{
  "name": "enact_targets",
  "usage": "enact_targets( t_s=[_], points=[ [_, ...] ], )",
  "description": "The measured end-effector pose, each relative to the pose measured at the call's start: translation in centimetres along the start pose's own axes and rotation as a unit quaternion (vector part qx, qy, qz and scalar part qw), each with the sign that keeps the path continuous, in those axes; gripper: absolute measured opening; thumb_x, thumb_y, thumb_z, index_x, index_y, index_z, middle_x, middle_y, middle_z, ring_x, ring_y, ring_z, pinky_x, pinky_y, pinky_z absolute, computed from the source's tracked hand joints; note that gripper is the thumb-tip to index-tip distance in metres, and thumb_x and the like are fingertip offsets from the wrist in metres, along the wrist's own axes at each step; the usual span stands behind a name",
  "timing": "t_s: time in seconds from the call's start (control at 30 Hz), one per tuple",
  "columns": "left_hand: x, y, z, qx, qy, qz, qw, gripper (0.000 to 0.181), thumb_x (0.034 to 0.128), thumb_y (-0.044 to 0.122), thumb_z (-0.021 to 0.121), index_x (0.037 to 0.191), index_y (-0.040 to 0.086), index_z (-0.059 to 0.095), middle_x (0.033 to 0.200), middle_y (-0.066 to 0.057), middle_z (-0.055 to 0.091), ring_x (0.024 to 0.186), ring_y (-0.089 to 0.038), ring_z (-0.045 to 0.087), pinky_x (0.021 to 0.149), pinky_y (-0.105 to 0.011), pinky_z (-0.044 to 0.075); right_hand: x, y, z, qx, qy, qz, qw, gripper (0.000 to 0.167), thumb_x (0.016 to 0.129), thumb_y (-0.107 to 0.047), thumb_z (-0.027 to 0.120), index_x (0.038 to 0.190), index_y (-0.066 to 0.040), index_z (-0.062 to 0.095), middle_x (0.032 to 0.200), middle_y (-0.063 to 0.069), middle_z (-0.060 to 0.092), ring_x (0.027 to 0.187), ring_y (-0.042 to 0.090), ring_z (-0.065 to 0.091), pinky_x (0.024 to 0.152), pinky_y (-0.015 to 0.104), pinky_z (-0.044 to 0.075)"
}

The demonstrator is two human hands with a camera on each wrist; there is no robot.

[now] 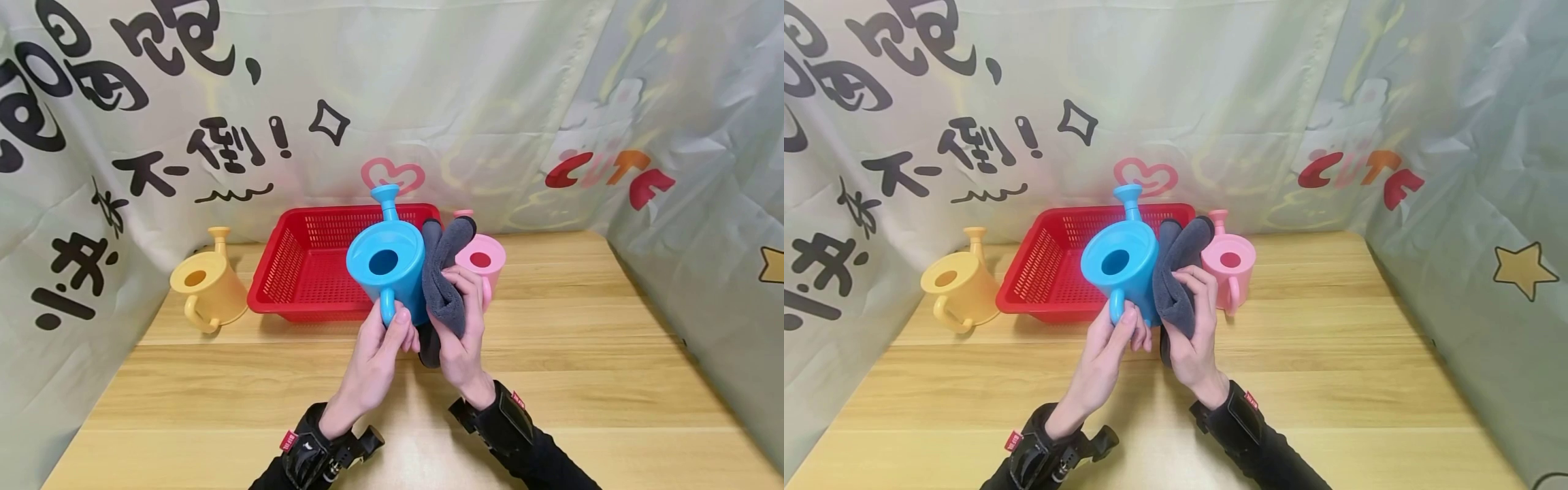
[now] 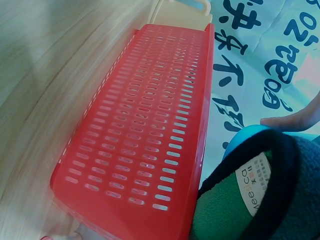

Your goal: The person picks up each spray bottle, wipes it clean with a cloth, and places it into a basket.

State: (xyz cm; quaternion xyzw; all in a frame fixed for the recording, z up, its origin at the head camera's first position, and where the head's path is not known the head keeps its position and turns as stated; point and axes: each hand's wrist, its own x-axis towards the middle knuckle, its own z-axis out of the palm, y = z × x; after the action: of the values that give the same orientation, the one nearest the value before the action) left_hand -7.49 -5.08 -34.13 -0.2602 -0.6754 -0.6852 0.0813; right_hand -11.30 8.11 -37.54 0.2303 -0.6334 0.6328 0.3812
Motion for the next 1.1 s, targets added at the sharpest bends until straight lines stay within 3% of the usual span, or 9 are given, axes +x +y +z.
enact_targets(
  t_s=[0.63, 1.1],
  points=[
    [-0.03, -0.15, -0.09, -0.005, 0.002, 0.0, 1.0, 0.018, 0.108, 0.009, 0.04, 0.094, -0.001, 0.043, 0.07, -0.017, 0.043, 0.068, -0.017, 0.056, 0.069, -0.027, 0.053, 0.05, -0.08, 0.0, 0.006, 0.0, -0.005, 1.0, 0.04, 0.083, 0.008, 0.05, 0.123, 0.004, 0.054, 0.122, 0.016, 0.052, 0.123, 0.019, 0.046, 0.114, 0.034, 0.034],
    [0.04, 0.05, -0.09, -0.026, 0.008, 0.004, 0.9996, 0.016, 0.1066, 0.007, 0.043, 0.092, -0.002, 0.042, 0.07, -0.017, 0.041, 0.067, -0.018, 0.053, 0.068, -0.027, 0.053, 0.05, -0.06, 0.01, -0.001, -0.001, -0.012, 0.9999, 0.038, 0.081, 0.009, 0.05, 0.118, 0.015, 0.05, 0.121, 0.02, 0.051, 0.123, 0.018, 0.045, 0.115, 0.034, 0.032]
  ],
)
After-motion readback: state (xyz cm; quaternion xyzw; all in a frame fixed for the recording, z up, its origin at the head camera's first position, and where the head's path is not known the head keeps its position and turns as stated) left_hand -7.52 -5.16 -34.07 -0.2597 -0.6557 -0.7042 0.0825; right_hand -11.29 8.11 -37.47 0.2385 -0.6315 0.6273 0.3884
